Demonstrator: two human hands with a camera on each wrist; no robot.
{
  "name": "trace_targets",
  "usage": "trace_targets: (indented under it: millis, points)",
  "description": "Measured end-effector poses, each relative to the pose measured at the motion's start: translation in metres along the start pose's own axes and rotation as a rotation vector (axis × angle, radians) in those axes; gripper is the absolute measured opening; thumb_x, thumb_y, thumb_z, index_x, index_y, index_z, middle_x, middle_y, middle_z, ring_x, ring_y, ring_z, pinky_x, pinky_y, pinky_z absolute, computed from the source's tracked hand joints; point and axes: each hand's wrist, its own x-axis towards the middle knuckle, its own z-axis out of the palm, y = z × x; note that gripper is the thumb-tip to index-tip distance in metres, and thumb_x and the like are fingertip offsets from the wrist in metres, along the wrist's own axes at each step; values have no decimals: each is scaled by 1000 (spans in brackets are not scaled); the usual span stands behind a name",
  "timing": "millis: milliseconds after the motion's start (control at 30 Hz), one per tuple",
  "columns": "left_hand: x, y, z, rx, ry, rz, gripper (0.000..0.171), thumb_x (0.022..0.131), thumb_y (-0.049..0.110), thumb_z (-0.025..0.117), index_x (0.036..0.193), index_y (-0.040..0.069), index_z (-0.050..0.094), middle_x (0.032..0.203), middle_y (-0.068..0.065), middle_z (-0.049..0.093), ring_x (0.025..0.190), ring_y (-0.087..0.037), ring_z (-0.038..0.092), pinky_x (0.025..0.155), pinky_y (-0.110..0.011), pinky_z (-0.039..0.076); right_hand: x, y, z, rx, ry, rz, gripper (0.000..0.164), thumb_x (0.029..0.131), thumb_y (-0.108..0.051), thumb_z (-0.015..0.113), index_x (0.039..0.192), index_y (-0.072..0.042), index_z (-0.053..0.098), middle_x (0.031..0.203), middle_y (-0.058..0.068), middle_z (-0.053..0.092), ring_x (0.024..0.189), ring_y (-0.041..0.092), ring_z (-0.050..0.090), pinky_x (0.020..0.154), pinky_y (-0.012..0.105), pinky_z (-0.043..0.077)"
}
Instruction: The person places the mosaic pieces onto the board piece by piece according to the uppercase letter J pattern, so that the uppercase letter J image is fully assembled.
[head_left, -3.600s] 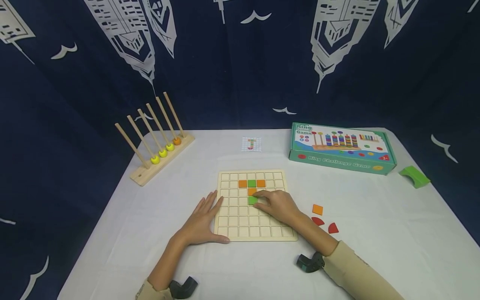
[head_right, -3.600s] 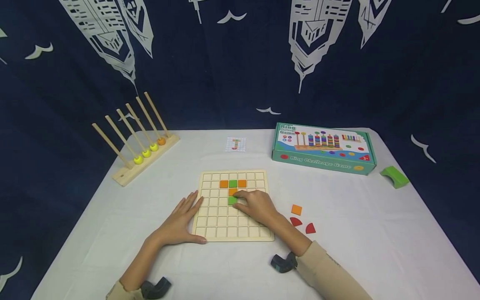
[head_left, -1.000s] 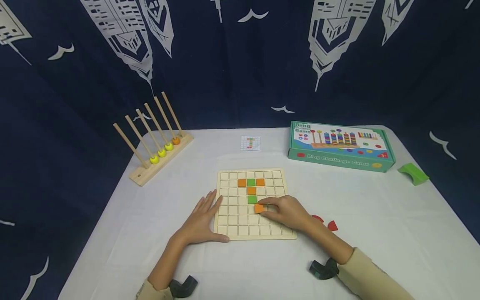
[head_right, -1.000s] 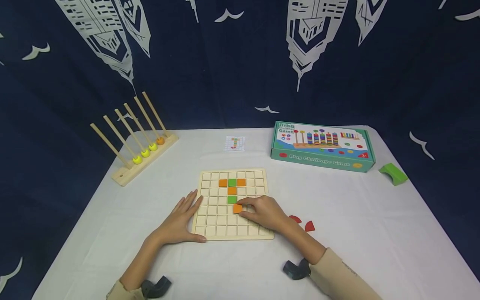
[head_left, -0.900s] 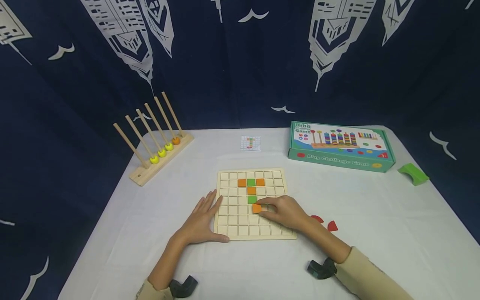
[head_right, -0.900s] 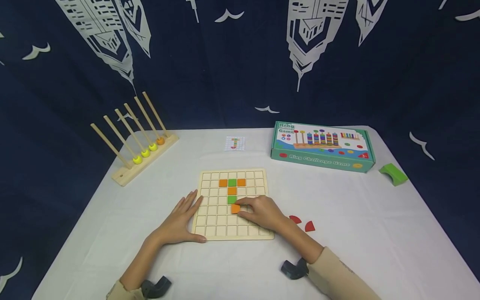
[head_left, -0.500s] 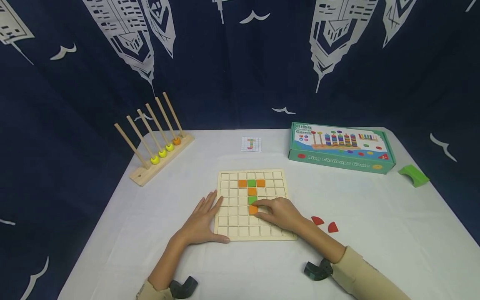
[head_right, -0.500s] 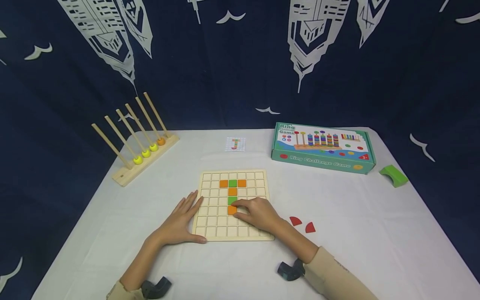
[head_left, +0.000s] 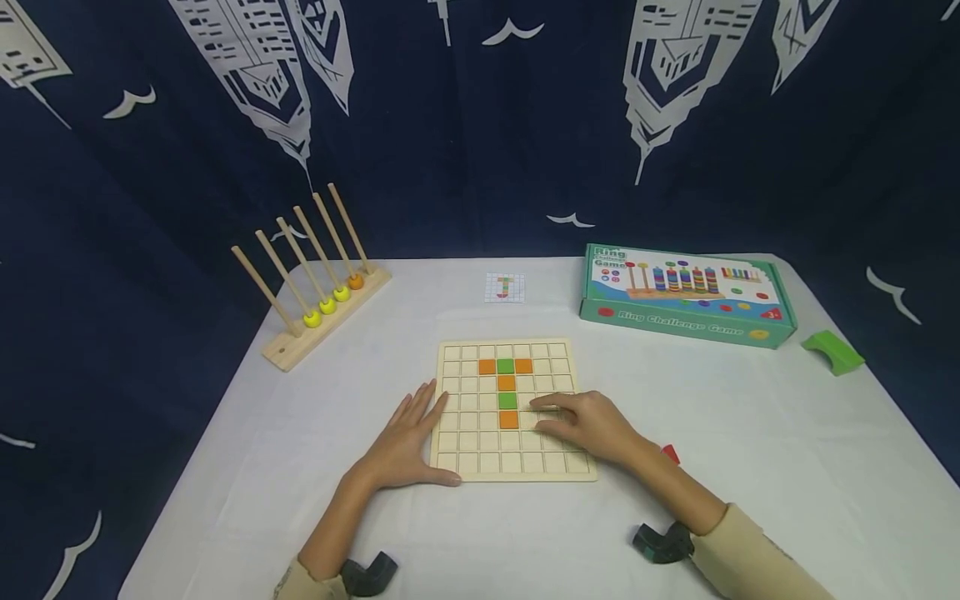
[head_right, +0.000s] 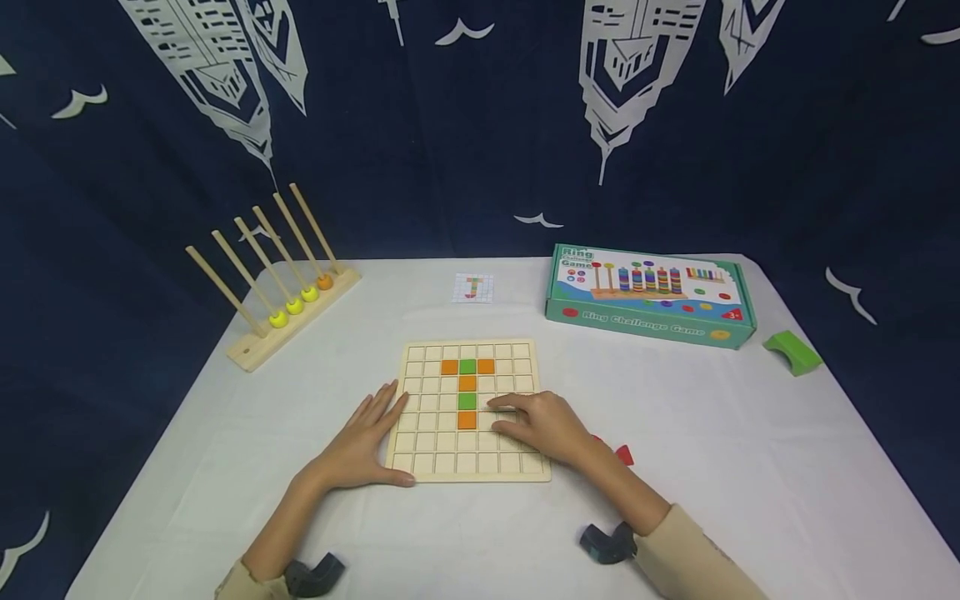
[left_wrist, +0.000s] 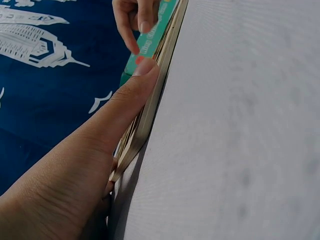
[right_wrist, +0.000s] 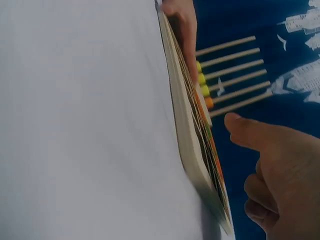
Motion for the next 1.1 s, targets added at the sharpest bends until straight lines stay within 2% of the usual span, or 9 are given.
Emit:
trace_targets:
  millis: [167, 333, 533, 833, 1100]
  points:
    - [0, -1, 2, -1, 6, 2, 125, 49, 83, 57, 144, 12, 17, 151, -9, 3, 138, -20, 0, 111, -39, 5, -20, 18, -25, 19, 26, 83, 33, 77, -44, 65, 105, -26, 66, 44, -15, 25, 41, -3, 19, 40, 15, 21]
    - [0, -1, 2, 0, 15, 15, 125, 50, 83, 56, 144, 12, 17, 151, -10, 3, 138, -22, 1, 111, -41, 6, -42, 37, -48, 10, 54, 159, 32, 77, -42, 67, 103, -25, 67, 44, -14, 24, 39, -2, 18, 37, 17, 22]
    - [0, -2, 1, -10, 18, 19, 124, 50, 82, 58, 144, 11, 17, 151, -10, 3, 138, -22, 1, 111, -40, 5, -64, 52, -65, -8, -8, 233, 33, 73, -42, 71, 101, -27, 67, 46, -13, 24, 41, 0, 20, 39, 18, 25]
    - [0, -2, 1, -17, 18, 24, 124, 50, 81, 59, 144, 11, 17, 151, -11, 4, 138, -22, 1, 111, -41, 5, -85, 63, -65, -10, -104, 217, 32, 68, -44, 73, 97, -32, 66, 48, -15, 27, 45, -2, 23, 42, 16, 24]
    - [0, -2, 2, -20, 21, 19, 124, 50, 81, 59, 144, 11, 18, 151, -11, 4, 138, -21, 2, 111, -39, 4, -80, 61, -60, -48, -32, 203, 24, 72, -36, 74, 93, -29, 66, 45, -15, 27, 41, -2, 23, 40, 16, 23]
